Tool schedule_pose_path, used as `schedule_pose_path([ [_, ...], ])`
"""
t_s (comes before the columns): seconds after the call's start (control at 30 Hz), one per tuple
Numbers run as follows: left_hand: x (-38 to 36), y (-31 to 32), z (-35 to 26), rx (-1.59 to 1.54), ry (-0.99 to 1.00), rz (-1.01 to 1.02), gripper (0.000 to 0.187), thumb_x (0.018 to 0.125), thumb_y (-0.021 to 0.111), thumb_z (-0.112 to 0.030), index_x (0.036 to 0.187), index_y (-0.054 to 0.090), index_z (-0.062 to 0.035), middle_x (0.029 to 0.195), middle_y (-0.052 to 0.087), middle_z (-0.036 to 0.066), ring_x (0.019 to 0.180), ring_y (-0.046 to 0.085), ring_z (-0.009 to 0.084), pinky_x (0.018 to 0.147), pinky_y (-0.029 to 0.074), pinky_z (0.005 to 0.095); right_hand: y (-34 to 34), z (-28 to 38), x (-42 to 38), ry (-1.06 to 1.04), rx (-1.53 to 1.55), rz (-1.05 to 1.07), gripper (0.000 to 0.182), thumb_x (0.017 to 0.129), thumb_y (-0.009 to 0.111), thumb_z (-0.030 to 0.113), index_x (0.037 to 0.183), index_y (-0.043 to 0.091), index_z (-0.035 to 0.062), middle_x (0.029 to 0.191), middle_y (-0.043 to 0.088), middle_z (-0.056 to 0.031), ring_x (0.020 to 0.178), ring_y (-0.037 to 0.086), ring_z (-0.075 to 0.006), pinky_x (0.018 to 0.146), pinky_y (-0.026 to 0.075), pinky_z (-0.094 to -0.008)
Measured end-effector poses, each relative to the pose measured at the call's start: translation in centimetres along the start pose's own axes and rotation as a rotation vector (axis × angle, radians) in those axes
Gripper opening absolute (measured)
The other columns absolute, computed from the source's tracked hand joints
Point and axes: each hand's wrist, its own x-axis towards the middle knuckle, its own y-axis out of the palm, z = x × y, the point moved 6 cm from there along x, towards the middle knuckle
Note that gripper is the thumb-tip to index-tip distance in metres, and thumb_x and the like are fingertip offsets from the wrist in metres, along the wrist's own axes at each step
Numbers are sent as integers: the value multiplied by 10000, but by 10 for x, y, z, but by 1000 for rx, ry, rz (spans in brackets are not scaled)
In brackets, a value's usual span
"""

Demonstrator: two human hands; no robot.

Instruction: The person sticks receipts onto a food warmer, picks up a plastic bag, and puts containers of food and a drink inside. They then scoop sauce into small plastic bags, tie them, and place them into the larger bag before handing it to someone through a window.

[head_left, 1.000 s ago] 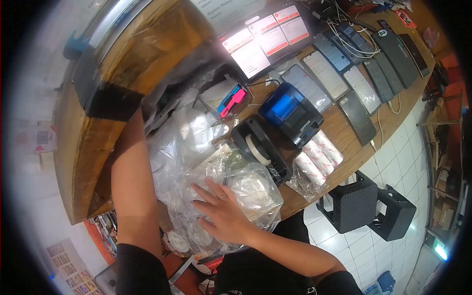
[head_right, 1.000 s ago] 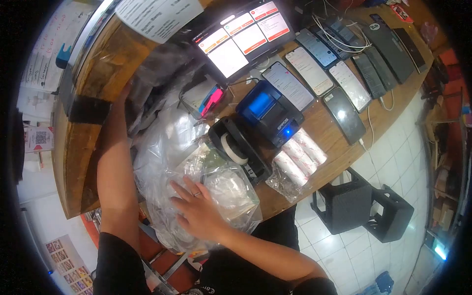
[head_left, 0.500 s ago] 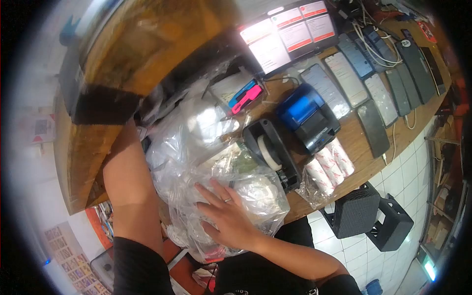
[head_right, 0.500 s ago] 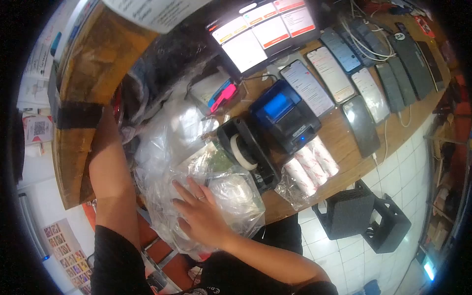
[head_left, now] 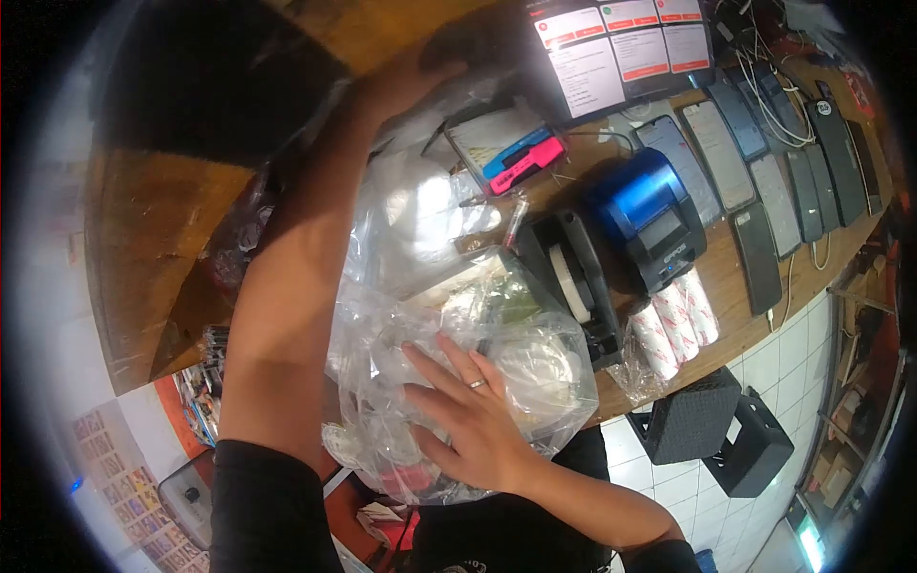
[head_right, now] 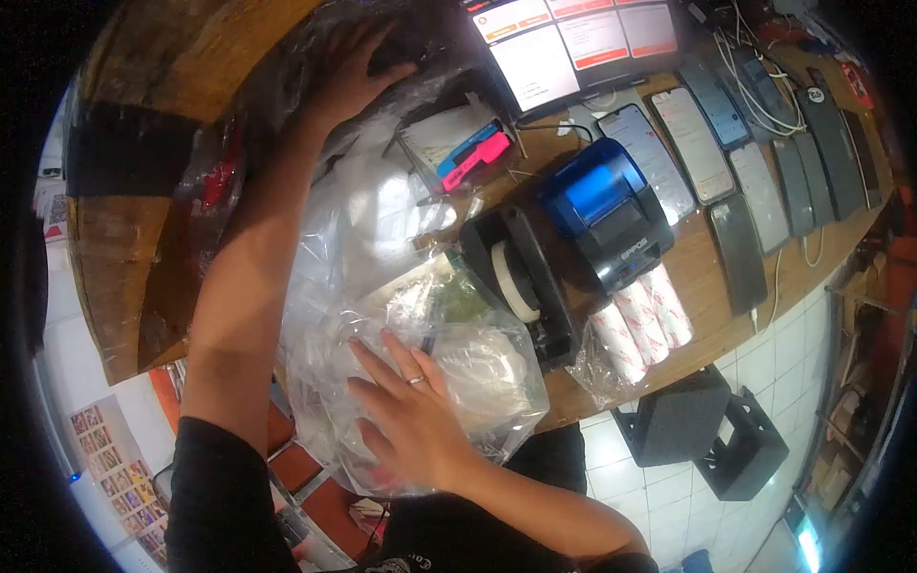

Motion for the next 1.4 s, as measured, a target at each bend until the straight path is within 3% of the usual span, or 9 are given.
schedule_pose_path([
  [0.1,-7,11,23,265,-253,214,749,715,750,-552,1355,527,-234,1388,504,88,1322,408,318,1039,356,544,3,1,-1,11,-16,6,409,788,678,166,1185,608,98,1534,342,-90,1449,199,-351,1125,137,-492],
  [0.2,-6,11,41,326,-389,444,681,740,732,-519,1329,559,-224,1328,553,99,1263,481,291,1030,390,495,3,2,0,14,-40,-11,397,786,686,161,1173,618,102,1530,352,-88,1448,204,-347,1122,141,-498],
  [0.23,-2,3,43,360,-258,262,632,755,721,-489,1309,579,-220,1292,578,99,1221,517,281,1019,408,469,3,2,0,19,-42,-13,393,789,688,162,1172,620,102,1530,352,-86,1447,206,-347,1120,145,-501],
  [0.33,0,-7,67,385,-110,38,570,778,704,-450,1285,603,-210,1252,604,104,1173,557,274,1004,427,440,3,1,-1,19,-43,-16,387,795,689,168,1171,625,104,1529,355,-83,1445,213,-348,1117,152,-506],
  [0.73,-19,23,21,3,55,297,412,869,626,-356,1222,641,-143,1204,624,154,1097,597,319,965,437,403,5,1,1,22,-70,-1,360,816,675,200,1161,641,104,1521,376,-81,1436,237,-353,1113,151,-513],
  [1.4,-49,-17,108,180,-224,129,377,895,588,-332,1183,654,-99,1210,620,157,1122,581,305,975,431,385,-3,5,3,71,2,6,377,812,678,181,1179,642,101,1519,381,-96,1450,226,-337,1123,115,-496],
])
